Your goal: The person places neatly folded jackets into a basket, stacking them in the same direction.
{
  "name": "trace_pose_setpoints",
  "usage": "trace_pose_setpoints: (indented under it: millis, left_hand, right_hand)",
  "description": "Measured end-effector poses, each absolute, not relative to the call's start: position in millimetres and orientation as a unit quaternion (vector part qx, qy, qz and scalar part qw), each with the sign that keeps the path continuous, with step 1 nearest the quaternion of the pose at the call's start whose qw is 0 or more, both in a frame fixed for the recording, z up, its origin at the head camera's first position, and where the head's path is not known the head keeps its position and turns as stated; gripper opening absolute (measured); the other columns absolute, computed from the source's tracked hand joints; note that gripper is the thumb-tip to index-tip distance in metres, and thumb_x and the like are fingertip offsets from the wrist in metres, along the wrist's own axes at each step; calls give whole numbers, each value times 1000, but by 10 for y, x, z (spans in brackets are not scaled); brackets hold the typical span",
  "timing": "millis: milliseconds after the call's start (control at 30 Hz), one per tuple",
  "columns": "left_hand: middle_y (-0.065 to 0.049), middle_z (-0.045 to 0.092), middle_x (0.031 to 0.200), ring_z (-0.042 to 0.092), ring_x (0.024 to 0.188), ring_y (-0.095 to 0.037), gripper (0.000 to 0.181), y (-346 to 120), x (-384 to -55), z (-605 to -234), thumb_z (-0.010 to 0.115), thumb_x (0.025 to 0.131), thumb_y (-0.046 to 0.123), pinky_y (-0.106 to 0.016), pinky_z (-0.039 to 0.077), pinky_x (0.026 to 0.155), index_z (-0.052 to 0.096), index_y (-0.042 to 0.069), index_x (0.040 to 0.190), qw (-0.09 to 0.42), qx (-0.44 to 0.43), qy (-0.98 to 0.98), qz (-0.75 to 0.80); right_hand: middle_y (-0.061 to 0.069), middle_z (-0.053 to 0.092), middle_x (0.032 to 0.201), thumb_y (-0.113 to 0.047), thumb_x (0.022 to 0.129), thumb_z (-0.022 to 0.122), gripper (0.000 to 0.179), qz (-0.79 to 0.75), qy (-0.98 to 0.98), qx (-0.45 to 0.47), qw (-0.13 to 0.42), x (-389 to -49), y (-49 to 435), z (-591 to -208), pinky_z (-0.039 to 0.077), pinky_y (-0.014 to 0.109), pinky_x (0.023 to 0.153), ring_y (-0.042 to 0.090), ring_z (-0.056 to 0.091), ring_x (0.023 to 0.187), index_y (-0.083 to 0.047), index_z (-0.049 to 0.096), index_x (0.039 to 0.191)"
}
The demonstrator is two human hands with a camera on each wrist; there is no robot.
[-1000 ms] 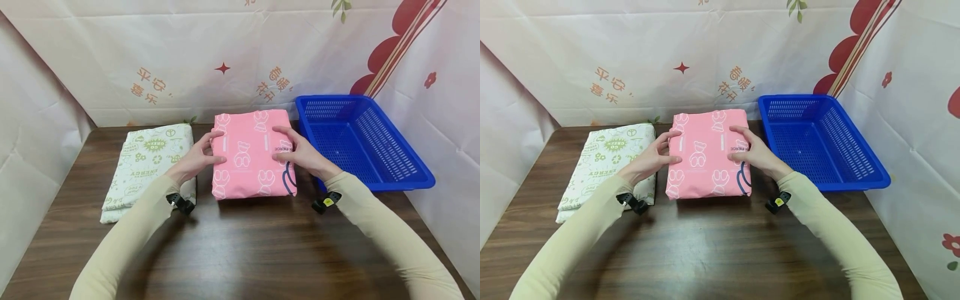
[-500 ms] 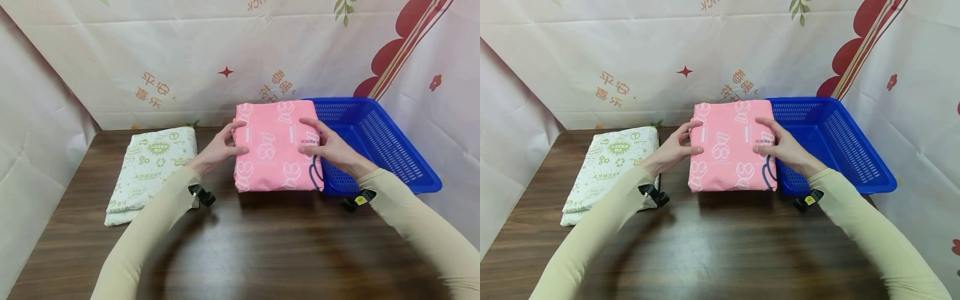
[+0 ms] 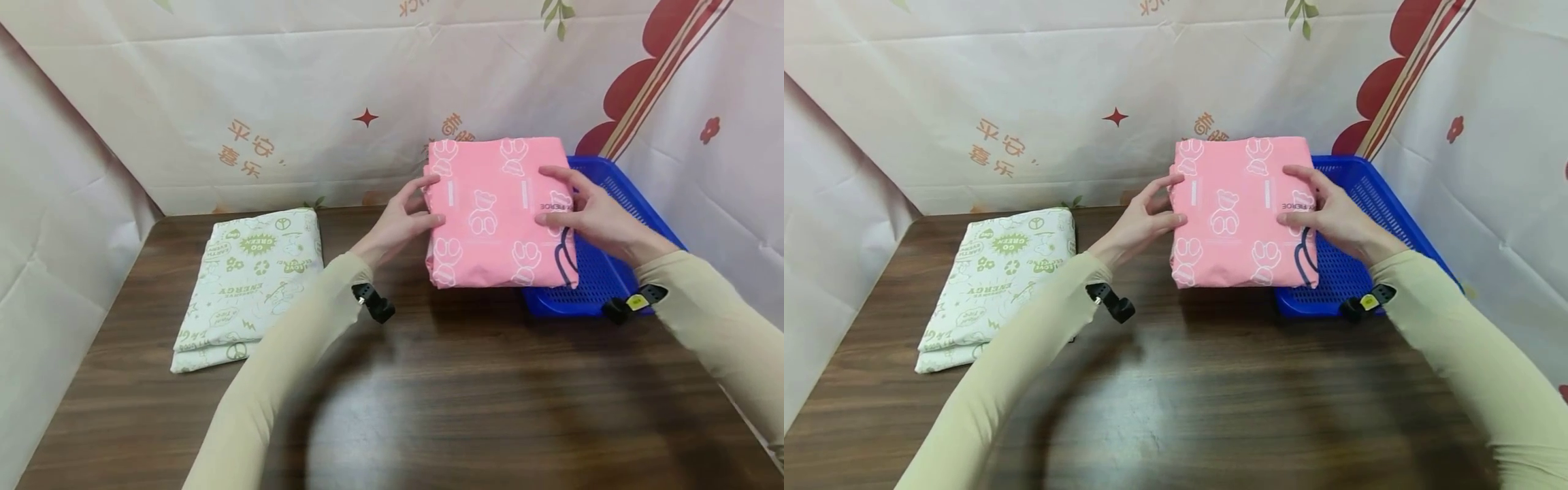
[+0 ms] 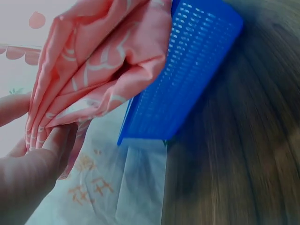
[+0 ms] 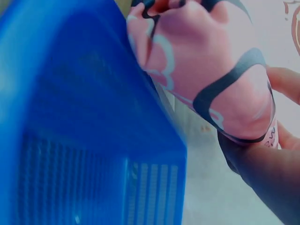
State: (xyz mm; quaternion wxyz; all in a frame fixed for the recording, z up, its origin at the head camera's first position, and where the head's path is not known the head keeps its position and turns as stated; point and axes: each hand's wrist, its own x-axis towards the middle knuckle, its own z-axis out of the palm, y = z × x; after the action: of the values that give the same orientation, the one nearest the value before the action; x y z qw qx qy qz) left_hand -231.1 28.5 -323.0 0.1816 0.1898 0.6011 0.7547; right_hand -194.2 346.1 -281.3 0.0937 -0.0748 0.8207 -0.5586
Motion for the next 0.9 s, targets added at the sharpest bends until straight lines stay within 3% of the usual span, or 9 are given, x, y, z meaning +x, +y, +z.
trace_pose_setpoints:
  millis: [133,267,333,433,467,533,600,733,900]
  left_hand:
    - [-8,51,131,57,111,-23,61,508,-2319,-3206,65,88,-3,-37,47,95,46,23,140,177,176,595,764]
    - [-14,51,132,59,104,-28,65,783,-2315,-3221,57,88,-15,-31,50,88,41,14,144,175,178,566,786]
    - [-19,50,133,59,101,-30,67,914,-2314,-3238,53,87,-20,-29,51,85,37,9,145,171,185,552,795]
    - [-20,49,134,59,99,-32,68,1078,-2310,-3252,50,86,-21,-32,52,82,35,7,146,170,187,545,800]
    - [-19,48,135,60,100,-33,69,1127,-2307,-3254,50,86,-21,-36,52,82,34,7,147,173,189,545,798]
    - [-17,46,138,59,105,-34,70,1219,-2300,-3259,50,87,-21,-44,53,82,33,11,148,189,189,547,793]
    - [-13,41,143,57,112,-35,72,1309,-2298,-3266,49,89,-20,-51,52,81,31,16,149,211,189,545,789]
    - [-7,34,150,52,120,-31,73,1494,-2301,-3278,50,92,-16,-54,52,81,31,24,150,240,188,544,782]
    - [-4,30,152,56,115,-30,73,1684,-2285,-3282,50,93,-14,-51,54,78,30,26,150,245,187,547,778]
  right_hand:
    - [7,56,110,-6,95,61,72,-514,849,-69,100,-1990,3666,-2717,55,29,72,18,66,85,-28,22,152]
    - [11,42,125,-10,95,61,73,-464,877,-66,104,-2019,3902,-2650,53,24,73,13,59,94,-32,22,152]
    - [14,32,134,-13,95,61,74,-436,891,-66,108,-2033,4017,-2622,51,22,75,17,51,102,-35,20,153]
    - [21,16,150,-20,96,60,76,-396,908,-61,121,-2058,4165,-2574,44,40,92,32,34,121,-41,16,153]
    - [22,11,152,-23,96,60,76,-382,914,-59,125,-2063,4213,-2558,40,49,95,37,28,125,-43,14,153]
    - [24,10,152,-25,96,60,77,-357,924,-55,128,-2068,4306,-2545,37,53,91,39,24,125,-45,11,153]
    - [24,19,147,-25,95,61,77,-344,930,-53,121,-2070,4402,-2549,42,48,90,35,34,121,-44,13,153]
    - [10,42,121,-18,95,62,76,-349,930,-47,106,-2071,4588,-2580,51,23,69,14,58,89,-38,17,153]
    - [-8,51,103,-13,95,62,76,-353,928,-39,111,-2090,4765,-2580,53,23,67,12,62,79,-38,19,151]
